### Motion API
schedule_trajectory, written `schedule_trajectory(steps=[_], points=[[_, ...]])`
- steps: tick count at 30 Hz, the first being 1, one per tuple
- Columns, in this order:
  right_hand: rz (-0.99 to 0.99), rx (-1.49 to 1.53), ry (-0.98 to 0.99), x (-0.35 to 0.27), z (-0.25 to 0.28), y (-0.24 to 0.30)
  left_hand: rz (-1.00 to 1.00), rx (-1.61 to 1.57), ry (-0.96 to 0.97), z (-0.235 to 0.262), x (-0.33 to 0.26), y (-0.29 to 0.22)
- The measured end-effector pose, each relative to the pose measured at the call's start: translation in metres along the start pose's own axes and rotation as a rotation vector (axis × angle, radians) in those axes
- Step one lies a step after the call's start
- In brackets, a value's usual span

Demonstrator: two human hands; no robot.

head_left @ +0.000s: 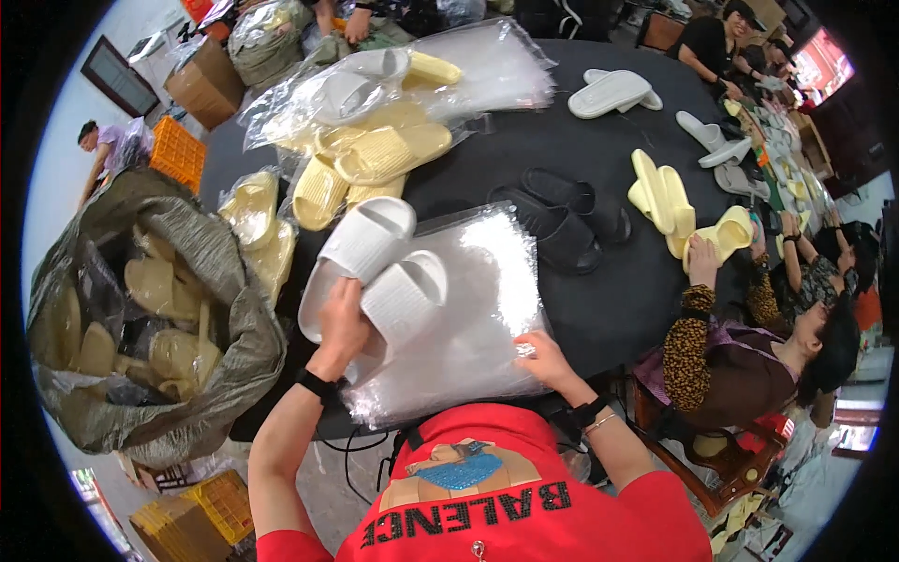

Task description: Pack pairs of slippers into plastic bags for shipping.

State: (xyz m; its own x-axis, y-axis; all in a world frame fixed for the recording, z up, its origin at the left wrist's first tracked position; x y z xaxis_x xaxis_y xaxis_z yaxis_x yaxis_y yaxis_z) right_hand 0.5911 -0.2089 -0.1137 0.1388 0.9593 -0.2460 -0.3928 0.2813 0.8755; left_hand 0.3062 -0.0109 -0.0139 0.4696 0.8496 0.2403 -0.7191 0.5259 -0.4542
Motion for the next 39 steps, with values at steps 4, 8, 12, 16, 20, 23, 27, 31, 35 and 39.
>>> schedule_trajectory(steps=[4, 8, 12, 16, 20, 23, 27, 31, 35, 39], points=[[-0.002, -0.083, -0.166, -0.015, 0.004, -0.026, -0.118, -0.074, 0.282, -0.088, 0.026, -0.061], [0.231, -0.126, -0.210, -0.001, -0.029, -0.043, -0.159, -0.003, 0.415, -0.149, 0.009, -0.059], [0.077, -0.093, -0.092, -0.003, -0.038, -0.043, -0.252, 0.056, 0.345, -0.148, 0.007, -0.023], [0.116, -0.179, -0.125, -0.011, -0.035, -0.047, -0.218, 0.077, 0.219, -0.130, 0.020, 0.010], [0.059, -0.166, -0.101, -0.009, -0.034, -0.046, -0.005, 0.211, 0.305, -0.101, 0.045, 0.051], [0.061, -0.258, -0.124, -0.010, -0.034, -0.036, -0.063, 0.135, 0.328, -0.065, 0.065, 0.030], [0.105, -0.233, -0.117, -0.004, -0.037, -0.043, -0.360, -0.174, 0.469, -0.019, 0.091, -0.043], [0.065, -0.222, -0.052, -0.004, -0.024, -0.032, -0.511, -0.023, 0.548, -0.033, 0.113, -0.086], [0.044, -0.182, -0.019, 0.000, -0.032, -0.046, -0.490, -0.221, 0.258, -0.065, 0.143, -0.153], [0.072, -0.116, -0.059, -0.002, -0.030, -0.044, -0.551, -0.464, 0.287, -0.078, 0.144, -0.202]])
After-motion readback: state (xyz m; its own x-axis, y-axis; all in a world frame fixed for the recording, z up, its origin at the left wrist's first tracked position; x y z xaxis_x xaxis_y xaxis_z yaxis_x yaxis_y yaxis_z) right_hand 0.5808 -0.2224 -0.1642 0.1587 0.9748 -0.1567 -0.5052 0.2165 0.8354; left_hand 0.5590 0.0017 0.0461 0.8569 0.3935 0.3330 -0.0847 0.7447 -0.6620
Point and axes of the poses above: each hand's wrist, its own x-axis towards the middle knuckle, its own z-axis out of the back of the hand, y = z × x, the point moved 1 cm from there along x, towards the middle knuckle, and after that the axes turned 2 degrees about z, right-handed, at the moved point
